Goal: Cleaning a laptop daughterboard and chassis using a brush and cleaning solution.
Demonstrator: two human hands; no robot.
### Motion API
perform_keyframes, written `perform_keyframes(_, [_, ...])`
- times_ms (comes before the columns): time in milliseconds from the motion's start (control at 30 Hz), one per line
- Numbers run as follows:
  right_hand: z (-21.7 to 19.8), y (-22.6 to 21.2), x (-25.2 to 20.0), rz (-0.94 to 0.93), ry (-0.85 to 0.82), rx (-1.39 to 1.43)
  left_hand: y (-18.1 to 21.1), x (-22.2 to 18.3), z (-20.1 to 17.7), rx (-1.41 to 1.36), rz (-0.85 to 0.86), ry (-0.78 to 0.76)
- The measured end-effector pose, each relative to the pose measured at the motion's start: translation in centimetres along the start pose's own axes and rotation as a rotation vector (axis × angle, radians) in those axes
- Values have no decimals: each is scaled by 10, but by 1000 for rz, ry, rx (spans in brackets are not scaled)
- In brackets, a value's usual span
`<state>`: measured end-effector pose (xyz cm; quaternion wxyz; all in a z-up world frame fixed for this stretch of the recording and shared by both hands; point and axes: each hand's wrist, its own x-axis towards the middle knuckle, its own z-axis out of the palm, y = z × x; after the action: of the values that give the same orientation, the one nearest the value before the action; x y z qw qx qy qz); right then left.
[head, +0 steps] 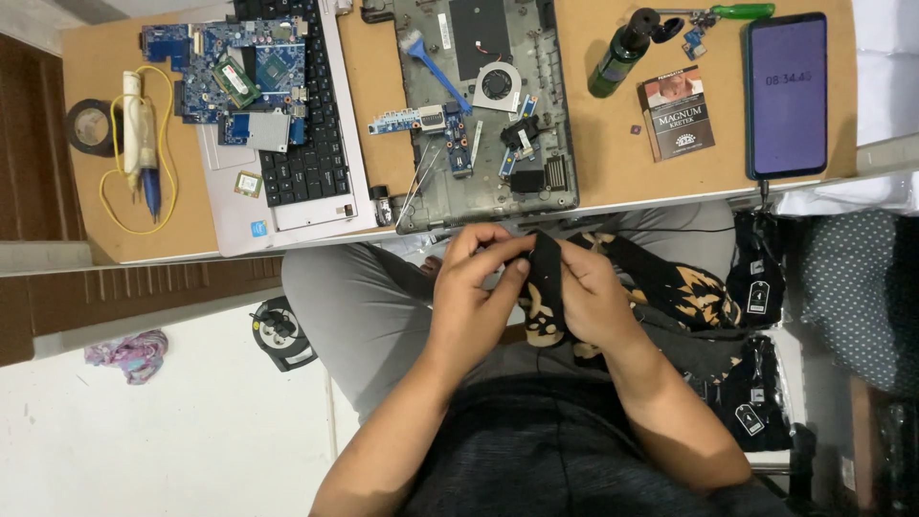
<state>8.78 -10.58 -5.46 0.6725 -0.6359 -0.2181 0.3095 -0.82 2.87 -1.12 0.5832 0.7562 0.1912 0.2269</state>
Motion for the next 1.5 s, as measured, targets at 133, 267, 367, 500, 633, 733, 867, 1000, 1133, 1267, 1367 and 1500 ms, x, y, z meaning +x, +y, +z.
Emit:
perform_keyframes(133, [6, -22, 6, -36, 16, -54, -13, -2, 3, -100, -91, -47])
perform_keyframes(267, [-13, 12, 3, -58, 1, -120, -28, 2, -1, -196, -139, -123])
perform_keyframes(367, [-25, 33, 1, -17, -19, -87, -33, 5, -5, -288, -188, -184])
perform_keyframes(500, [-17, 42, -2, 93, 59, -16, -39, 4, -3, -421, -251, -208])
perform_keyframes(633, [-27, 57, -10, 131, 225, 161, -29, 16, -5, -405, -224, -261])
perform_keyframes(733, [-61, 38, -20, 137, 294, 282, -22, 37, -23, -202, -162, -224])
perform_keyframes(867, [-88, -45, -46, 260, 44, -549, -31, 60, -39, 659, 179, -163])
perform_keyframes(1000, [-123, -46, -71, 518, -126, -1109, -16, 85, -47, 838, 104, -171])
perform_keyframes(1133, [-122, -47, -79, 712, -186, -1306, -46, 163, -62, 913, 329, -35])
perform_keyframes(1267, [-120, -72, -80, 370, -76, -1596, -105, 227, -69, 1236, 600, -166])
perform_keyframes(1367, [-105, -91, -65, 36, -24, -1324, -117, 248, -71, 1412, 847, -250])
perform_keyframes(1500, [-51, -92, -20, -308, -85, -1115, -104, 258, -89, 1507, 1063, -267])
